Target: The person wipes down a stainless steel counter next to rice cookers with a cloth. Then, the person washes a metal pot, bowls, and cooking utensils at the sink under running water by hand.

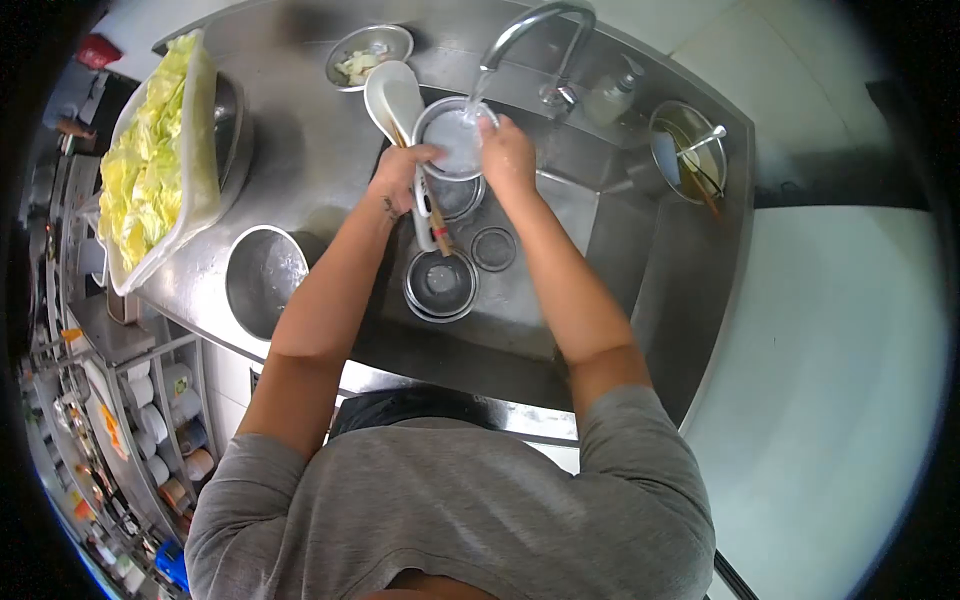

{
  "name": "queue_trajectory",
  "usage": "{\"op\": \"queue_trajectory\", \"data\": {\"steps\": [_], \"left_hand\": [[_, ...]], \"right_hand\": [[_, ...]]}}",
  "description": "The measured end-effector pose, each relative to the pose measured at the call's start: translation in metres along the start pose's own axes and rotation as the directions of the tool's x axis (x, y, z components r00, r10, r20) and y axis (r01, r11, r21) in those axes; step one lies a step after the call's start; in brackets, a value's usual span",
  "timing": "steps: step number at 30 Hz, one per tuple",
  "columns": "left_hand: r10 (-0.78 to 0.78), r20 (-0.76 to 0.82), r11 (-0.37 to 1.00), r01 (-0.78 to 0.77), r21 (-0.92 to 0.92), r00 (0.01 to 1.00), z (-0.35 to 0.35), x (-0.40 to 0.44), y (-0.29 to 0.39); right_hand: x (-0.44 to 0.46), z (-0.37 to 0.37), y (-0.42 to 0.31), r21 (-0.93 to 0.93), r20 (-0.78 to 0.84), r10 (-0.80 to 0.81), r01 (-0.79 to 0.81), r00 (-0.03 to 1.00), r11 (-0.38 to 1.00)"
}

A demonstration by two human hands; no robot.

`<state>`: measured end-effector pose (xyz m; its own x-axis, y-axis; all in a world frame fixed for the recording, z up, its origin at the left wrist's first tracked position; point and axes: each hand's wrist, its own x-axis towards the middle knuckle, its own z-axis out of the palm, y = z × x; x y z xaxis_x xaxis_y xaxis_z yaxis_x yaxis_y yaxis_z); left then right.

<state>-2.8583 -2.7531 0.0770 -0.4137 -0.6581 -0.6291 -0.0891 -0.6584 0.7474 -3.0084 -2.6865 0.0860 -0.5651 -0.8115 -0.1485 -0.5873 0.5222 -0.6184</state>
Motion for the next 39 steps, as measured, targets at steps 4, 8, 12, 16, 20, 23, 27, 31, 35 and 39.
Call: {"op": "queue_trajectory", "data": {"steps": [4,8,12,16,20,23,27,31,35,39], "left_hand": [[-0.016,0.059,0.995,0.010,0.102,0.998,0.014,-0.001,-0.001],[-0.064,0.081,0.996,0.069,-0.056,0.995,0.003,0.016,-0.014],[-0.037,-0.036,0.971,0.027,-0.239,0.999,-0.016,0.030,-0.017],[-0.145,-0.057,0.988,0.142,-0.056,0.988,-0.007,0.024,-0.008],[-0.167,-0.031,0.982,0.164,-0.093,0.985,-0.007,0.029,0.000],[-0.079,-0.012,0.993,0.078,-0.088,0.997,-0.013,0.026,0.002],[-0.126,0.082,0.984,0.114,0.135,0.989,0.017,0.019,-0.003],[0.011,0.008,0.997,-0.011,0.079,1.000,0.004,0.030,0.010],[0.028,-0.055,0.993,-0.021,0.117,0.998,0.002,0.020,0.015],[-0.003,-0.005,0.985,0.004,0.174,1.000,0.005,0.032,0.020]], "right_hand": [[0.021,0.010,-0.013,-0.227,0.067,-0.395,0.399,0.916,0.888],[0.017,0.020,-0.021,-0.336,0.043,-0.818,0.779,0.574,0.529],[-0.003,0.032,0.007,0.091,0.219,-0.772,0.776,0.596,0.625],[-0.011,0.012,0.016,-0.173,0.344,-0.539,0.617,0.769,0.768],[-0.014,0.010,0.020,-0.067,0.299,-0.668,0.713,0.681,0.697],[-0.008,0.010,0.039,0.049,0.222,-0.785,0.798,0.578,0.601],[0.005,0.019,0.009,-0.251,-0.053,-0.617,0.587,0.785,0.769],[-0.008,0.035,0.004,0.309,0.106,-0.549,0.498,0.829,0.810],[0.000,0.035,0.011,-0.126,-0.024,-0.659,0.652,0.752,0.748],[0.007,0.035,-0.011,0.211,-0.156,-0.645,0.664,0.748,0.718]]}}
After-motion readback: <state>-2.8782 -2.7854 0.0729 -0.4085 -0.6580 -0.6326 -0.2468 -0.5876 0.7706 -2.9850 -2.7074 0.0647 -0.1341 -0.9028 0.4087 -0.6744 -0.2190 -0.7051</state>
